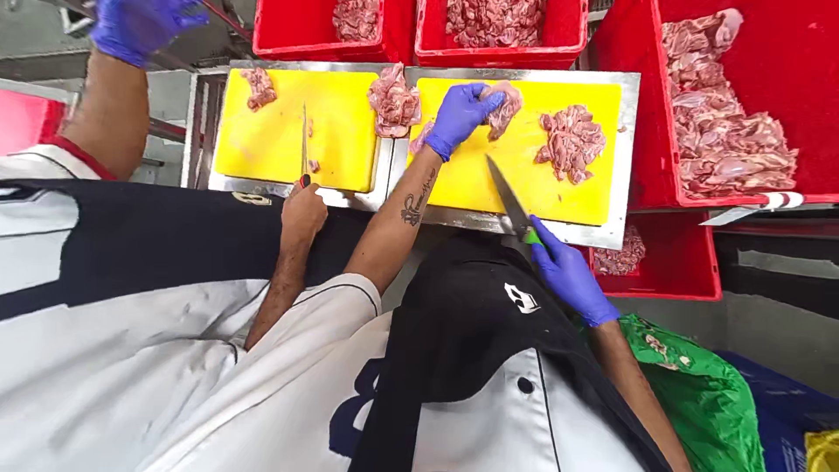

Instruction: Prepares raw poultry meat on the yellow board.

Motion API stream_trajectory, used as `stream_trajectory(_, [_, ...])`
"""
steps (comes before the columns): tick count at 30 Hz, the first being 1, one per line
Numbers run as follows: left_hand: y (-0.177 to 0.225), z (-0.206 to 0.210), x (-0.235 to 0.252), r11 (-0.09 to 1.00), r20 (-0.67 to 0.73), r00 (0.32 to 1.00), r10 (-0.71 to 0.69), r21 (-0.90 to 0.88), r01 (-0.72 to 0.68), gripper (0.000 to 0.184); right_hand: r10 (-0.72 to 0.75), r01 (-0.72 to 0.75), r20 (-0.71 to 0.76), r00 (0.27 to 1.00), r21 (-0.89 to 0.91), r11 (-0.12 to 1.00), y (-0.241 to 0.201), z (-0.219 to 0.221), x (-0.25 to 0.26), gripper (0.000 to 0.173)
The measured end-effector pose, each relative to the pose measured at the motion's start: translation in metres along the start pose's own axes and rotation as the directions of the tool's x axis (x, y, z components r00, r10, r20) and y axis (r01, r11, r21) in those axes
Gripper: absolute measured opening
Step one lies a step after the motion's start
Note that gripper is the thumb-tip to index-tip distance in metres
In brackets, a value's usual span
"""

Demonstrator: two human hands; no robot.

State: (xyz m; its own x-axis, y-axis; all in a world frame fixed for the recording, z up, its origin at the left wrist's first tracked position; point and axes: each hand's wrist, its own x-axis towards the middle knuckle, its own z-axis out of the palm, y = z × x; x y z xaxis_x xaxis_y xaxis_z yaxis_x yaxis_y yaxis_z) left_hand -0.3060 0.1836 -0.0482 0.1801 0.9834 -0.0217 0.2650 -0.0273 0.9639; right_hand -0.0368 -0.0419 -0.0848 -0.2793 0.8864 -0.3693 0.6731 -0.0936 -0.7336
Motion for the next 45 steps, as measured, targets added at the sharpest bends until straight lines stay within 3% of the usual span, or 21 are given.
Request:
stream_trajectory(2, [0.018, -0.02, 0.01, 0.977, -0.046, 0.988, 0.15, 0.157, -0.141, 0.022, -0.044, 0.051, 0.125, 0.991, -0.05, 0.997, -0.015, 0.014, 0.02, 0.051])
stream_trajectory(4, [0.033, -0.035, 0.024, 0.949, -0.091, 0.957, 0.275, 0.186, -0.255, 0.017, -0.034, 0.04, 0.135, 0.99, -0.04, 0.998, -0.014, 0.015, 0.037, 0.05])
stream_trajectory(6, [0.042, -0.046, 0.034, 0.924, -0.139, 0.916, 0.377, 0.125, -0.362, 0.011, 0.065, -0.065, -0.011, 0.998, 0.017, 0.998, -0.001, 0.004, 0.047, 0.049])
stream_trajectory(9, [0.046, -0.051, 0.042, 0.884, -0.207, 0.861, 0.466, 0.055, -0.465, 0.009, 0.235, -0.224, -0.243, 0.941, 0.072, 0.972, 0.019, -0.028, 0.054, 0.051])
stream_trajectory(13, [0.031, -0.037, 0.028, 0.812, -0.167, 0.802, 0.573, 0.247, -0.528, 0.015, 0.239, -0.236, -0.316, 0.918, 0.047, 0.971, -0.004, -0.024, 0.044, 0.051])
stream_trajectory(15, [0.006, -0.017, 0.005, 0.756, 0.007, 0.843, 0.538, 0.439, -0.486, 0.022, 0.228, -0.196, -0.351, 0.908, 0.123, 0.973, -0.015, -0.015, 0.038, 0.051])
stream_trajectory(17, [-0.045, 0.013, -0.034, 0.671, 0.25, 0.878, 0.41, 0.569, -0.475, 0.027, 0.247, -0.166, -0.367, 0.897, 0.237, 0.957, -0.023, -0.009, 0.031, 0.052])
stream_trajectory(18, [-0.074, 0.028, -0.057, 0.629, 0.36, 0.872, 0.331, 0.605, -0.488, 0.035, 0.256, -0.159, -0.374, 0.891, 0.271, 0.95, -0.027, -0.008, 0.028, 0.052])
stream_trajectory(20, [-0.101, 0.045, -0.095, 0.573, 0.453, 0.853, 0.26, 0.638, -0.514, 0.058, 0.25, -0.159, -0.381, 0.89, 0.255, 0.954, -0.033, -0.009, 0.022, 0.052])
stream_trajectory(22, [-0.096, 0.045, -0.112, 0.557, 0.474, 0.848, 0.235, 0.65, -0.517, 0.056, 0.233, -0.167, -0.376, 0.897, 0.2, 0.966, -0.04, -0.002, 0.019, 0.053])
stream_trajectory(23, [-0.089, 0.045, -0.121, 0.598, 0.474, 0.853, 0.218, 0.626, -0.501, 0.049, 0.225, -0.18, -0.348, 0.91, 0.157, 0.971, -0.042, 0.003, 0.014, 0.054])
stream_trajectory(28, [-0.068, 0.027, -0.071, 0.772, 0.397, 0.868, 0.297, 0.435, -0.463, 0.024, 0.238, -0.248, -0.186, 0.953, -0.034, 0.968, -0.037, 0.022, 0.037, 0.063])
stream_trajectory(32, [-0.082, 0.021, -0.028, 0.7, 0.419, 0.839, 0.346, 0.481, -0.528, 0.019, 0.137, -0.194, -0.23, 0.964, -0.252, 0.948, -0.069, 0.028, 0.029, 0.061])
stream_trajectory(36, [-0.095, 0.027, -0.023, 0.642, 0.508, 0.787, 0.351, 0.482, -0.597, 0.022, 0.197, -0.235, -0.161, 0.967, -0.274, 0.932, -0.082, 0.052, 0.029, 0.062])
stream_trajectory(39, [-0.1, 0.031, -0.024, 0.635, 0.463, 0.792, 0.397, 0.485, -0.602, 0.021, 0.254, -0.284, -0.141, 0.957, -0.284, 0.916, -0.084, 0.058, 0.039, 0.063])
stream_trajectory(45, [-0.098, 0.032, -0.028, 0.639, 0.42, 0.815, 0.4, 0.51, -0.577, 0.02, 0.262, -0.304, -0.191, 0.946, -0.24, 0.922, -0.103, 0.035, 0.127, 0.071])
